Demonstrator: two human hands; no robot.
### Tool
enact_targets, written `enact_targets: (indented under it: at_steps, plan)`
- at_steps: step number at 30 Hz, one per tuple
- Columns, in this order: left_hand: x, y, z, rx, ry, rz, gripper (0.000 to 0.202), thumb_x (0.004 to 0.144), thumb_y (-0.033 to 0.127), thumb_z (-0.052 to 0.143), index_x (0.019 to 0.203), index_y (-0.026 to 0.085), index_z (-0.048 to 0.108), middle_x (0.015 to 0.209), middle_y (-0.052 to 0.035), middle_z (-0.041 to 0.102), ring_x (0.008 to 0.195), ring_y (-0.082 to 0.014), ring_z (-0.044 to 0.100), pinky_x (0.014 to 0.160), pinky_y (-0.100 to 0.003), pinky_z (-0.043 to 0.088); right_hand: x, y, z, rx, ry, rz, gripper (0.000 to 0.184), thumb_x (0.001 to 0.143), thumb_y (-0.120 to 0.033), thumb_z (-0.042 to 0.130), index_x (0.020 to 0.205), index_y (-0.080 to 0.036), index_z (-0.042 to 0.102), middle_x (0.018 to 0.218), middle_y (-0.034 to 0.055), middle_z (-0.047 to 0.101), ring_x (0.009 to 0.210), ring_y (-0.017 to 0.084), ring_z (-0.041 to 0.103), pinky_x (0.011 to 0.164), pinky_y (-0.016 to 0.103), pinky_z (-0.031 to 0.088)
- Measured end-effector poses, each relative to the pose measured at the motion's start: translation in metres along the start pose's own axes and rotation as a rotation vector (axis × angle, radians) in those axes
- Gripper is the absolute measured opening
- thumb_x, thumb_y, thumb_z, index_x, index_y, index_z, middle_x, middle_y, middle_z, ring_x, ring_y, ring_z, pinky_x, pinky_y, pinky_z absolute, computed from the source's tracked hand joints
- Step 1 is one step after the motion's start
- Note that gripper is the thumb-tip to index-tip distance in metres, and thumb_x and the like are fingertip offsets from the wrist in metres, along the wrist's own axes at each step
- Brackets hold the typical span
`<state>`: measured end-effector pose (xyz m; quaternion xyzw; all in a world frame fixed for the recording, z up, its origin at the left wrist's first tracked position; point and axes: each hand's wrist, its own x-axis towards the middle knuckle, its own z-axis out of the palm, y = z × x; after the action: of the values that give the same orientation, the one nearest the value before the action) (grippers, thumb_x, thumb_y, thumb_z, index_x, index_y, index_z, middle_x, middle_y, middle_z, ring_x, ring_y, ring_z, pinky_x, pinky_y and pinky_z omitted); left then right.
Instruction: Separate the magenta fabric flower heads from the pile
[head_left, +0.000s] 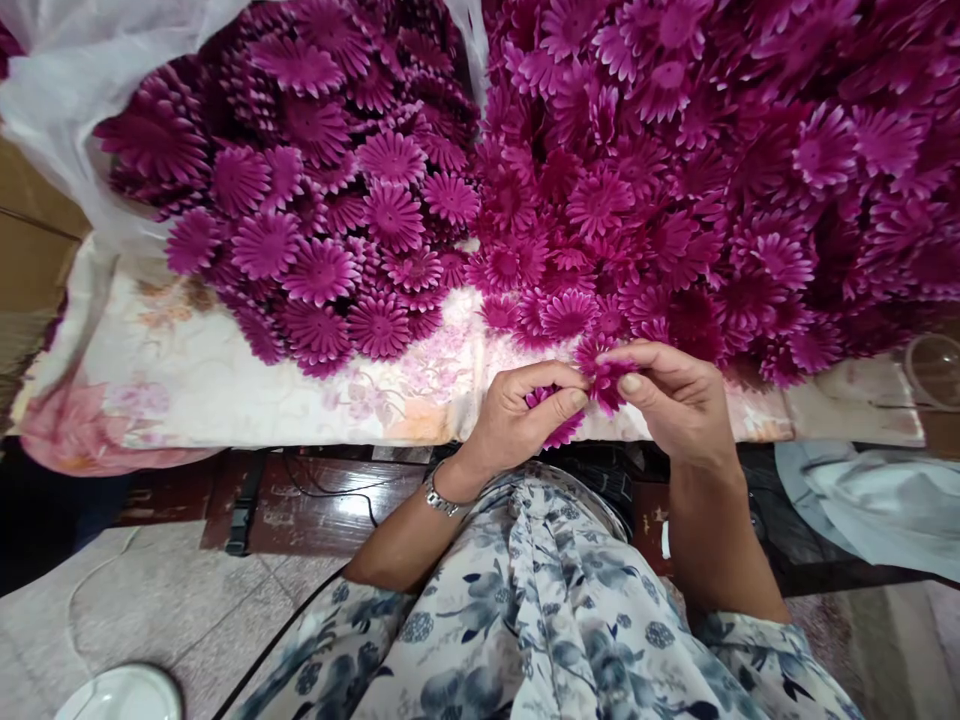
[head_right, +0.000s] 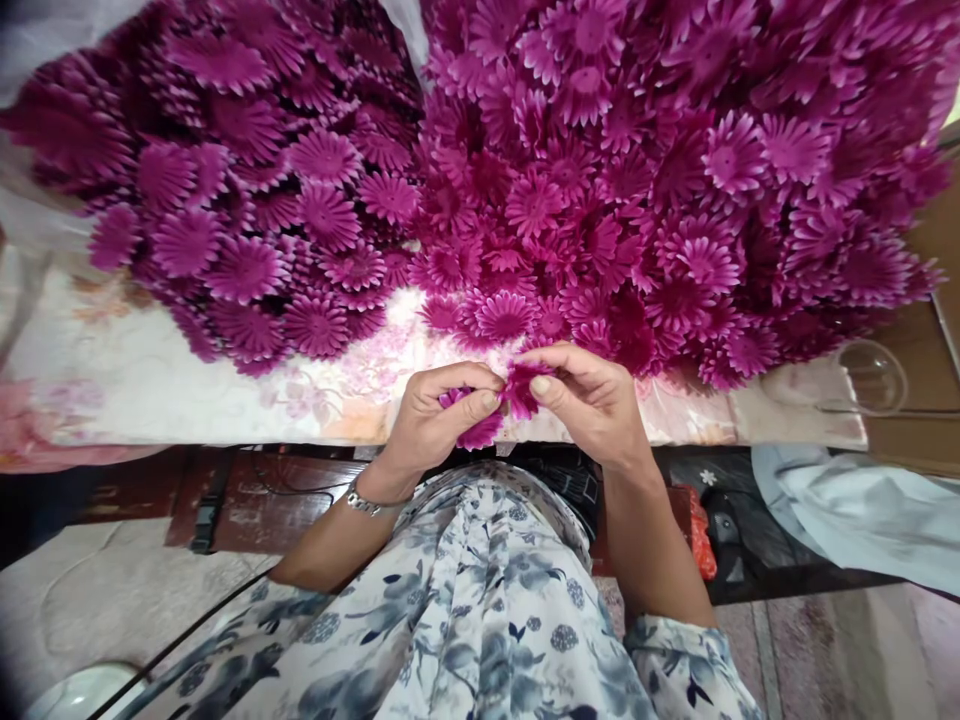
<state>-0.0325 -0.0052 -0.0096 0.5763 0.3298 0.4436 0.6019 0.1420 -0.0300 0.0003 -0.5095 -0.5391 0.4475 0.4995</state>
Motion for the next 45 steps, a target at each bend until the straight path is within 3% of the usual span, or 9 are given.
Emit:
enact_targets:
  at_steps: [8, 13, 21, 24, 27, 29, 31, 36, 45]
  plan:
    - [-0.003, 0.001, -0.001, 0.006, -0.028, -0.059, 0.014, 0.080, 0.031, 0.065, 0.081, 0.018, 0.069, 0.078, -0.0019, 0.070, 0.071, -0.0118, 0.061, 0.069, -0.024, 0.048, -0.005, -0.002, 0.006, -0.253, 0.106, -0.149, 0.004, 0.081, -0.025, 0.065, 0.082, -0.021, 0.065, 0.072, -0.0036, 0.062, 0.062, 0.007, 0.055, 0.057, 0.021, 0.041]
    - [-0.003, 0.002, -0.005, 0.023, 0.021, -0.069, 0.021, 0.080, 0.032, 0.066, 0.095, 0.018, 0.069, 0.091, -0.0038, 0.072, 0.081, -0.0131, 0.064, 0.076, -0.024, 0.049, -0.003, -0.004, 0.007, -0.503, 0.169, -0.272, 0.025, 0.087, -0.029, 0.056, 0.065, -0.018, 0.052, 0.058, -0.0056, 0.044, 0.053, 0.005, 0.040, 0.052, 0.021, 0.031]
    - [-0.001, 0.006, -0.002, 0.095, 0.010, -0.080, 0.024, 0.081, 0.035, 0.063, 0.099, 0.018, 0.068, 0.086, -0.0033, 0.070, 0.073, -0.0120, 0.062, 0.071, -0.024, 0.050, 0.010, -0.009, 0.007, -0.748, 0.286, -0.338, 0.050, 0.091, -0.037, 0.047, 0.049, -0.018, 0.028, 0.047, -0.0065, 0.024, 0.043, 0.004, 0.023, 0.046, 0.023, 0.019]
    - [0.003, 0.009, -0.007, 0.170, 0.120, -0.079, 0.022, 0.082, 0.033, 0.063, 0.097, 0.018, 0.069, 0.084, -0.0029, 0.070, 0.071, -0.0117, 0.061, 0.069, -0.024, 0.050, 0.019, -0.008, -0.004, -1.072, 0.424, -0.352, 0.051, 0.090, -0.046, 0.046, 0.048, -0.018, 0.039, 0.046, -0.0045, 0.030, 0.045, 0.006, 0.027, 0.049, 0.025, 0.020]
    - [0.008, 0.012, -0.015, 0.269, 0.251, -0.045, 0.017, 0.081, 0.030, 0.064, 0.092, 0.018, 0.070, 0.087, -0.0031, 0.072, 0.077, -0.0126, 0.063, 0.074, -0.025, 0.051, 0.026, -0.009, -0.012, -1.283, 0.520, -0.331, 0.039, 0.088, -0.050, 0.047, 0.088, -0.016, 0.065, 0.066, 0.0033, 0.056, 0.060, 0.013, 0.048, 0.057, 0.027, 0.032]
    - [0.010, 0.011, -0.017, 0.296, 0.261, -0.032, 0.015, 0.081, 0.029, 0.063, 0.090, 0.019, 0.070, 0.090, -0.0032, 0.072, 0.083, -0.0138, 0.065, 0.079, -0.026, 0.051, 0.029, -0.010, -0.011, -1.318, 0.497, -0.388, 0.044, 0.087, -0.049, 0.050, 0.112, -0.014, 0.060, 0.090, 0.0100, 0.063, 0.080, 0.020, 0.056, 0.068, 0.030, 0.040]
    - [0.011, 0.008, -0.017, 0.295, 0.238, -0.031, 0.013, 0.081, 0.027, 0.062, 0.089, 0.018, 0.070, 0.091, -0.0033, 0.073, 0.086, -0.0143, 0.066, 0.082, -0.026, 0.051, 0.032, -0.010, -0.002, -1.326, 0.416, -0.456, 0.043, 0.087, -0.047, 0.051, 0.115, -0.015, 0.059, 0.101, 0.0117, 0.062, 0.091, 0.022, 0.056, 0.078, 0.033, 0.042]
    - [0.007, -0.003, -0.011, 0.236, 0.199, -0.093, 0.014, 0.082, 0.026, 0.060, 0.089, 0.017, 0.068, 0.081, -0.0020, 0.071, 0.073, -0.0118, 0.064, 0.070, -0.024, 0.052, 0.046, -0.003, 0.022, -1.413, 0.139, -0.380, 0.035, 0.084, -0.049, 0.056, 0.104, -0.021, 0.062, 0.103, 0.0088, 0.062, 0.091, 0.024, 0.052, 0.077, 0.036, 0.037]
    - [0.010, -0.007, -0.010, -0.065, 0.244, -0.195, 0.021, 0.081, 0.026, 0.059, 0.100, 0.016, 0.061, 0.073, 0.0008, 0.063, 0.056, -0.0099, 0.061, 0.056, -0.024, 0.052, 0.044, 0.005, 0.009, -1.218, 0.117, -0.458, 0.029, 0.089, -0.037, 0.051, 0.108, -0.020, 0.063, 0.099, 0.0072, 0.067, 0.091, 0.021, 0.056, 0.081, 0.035, 0.041]
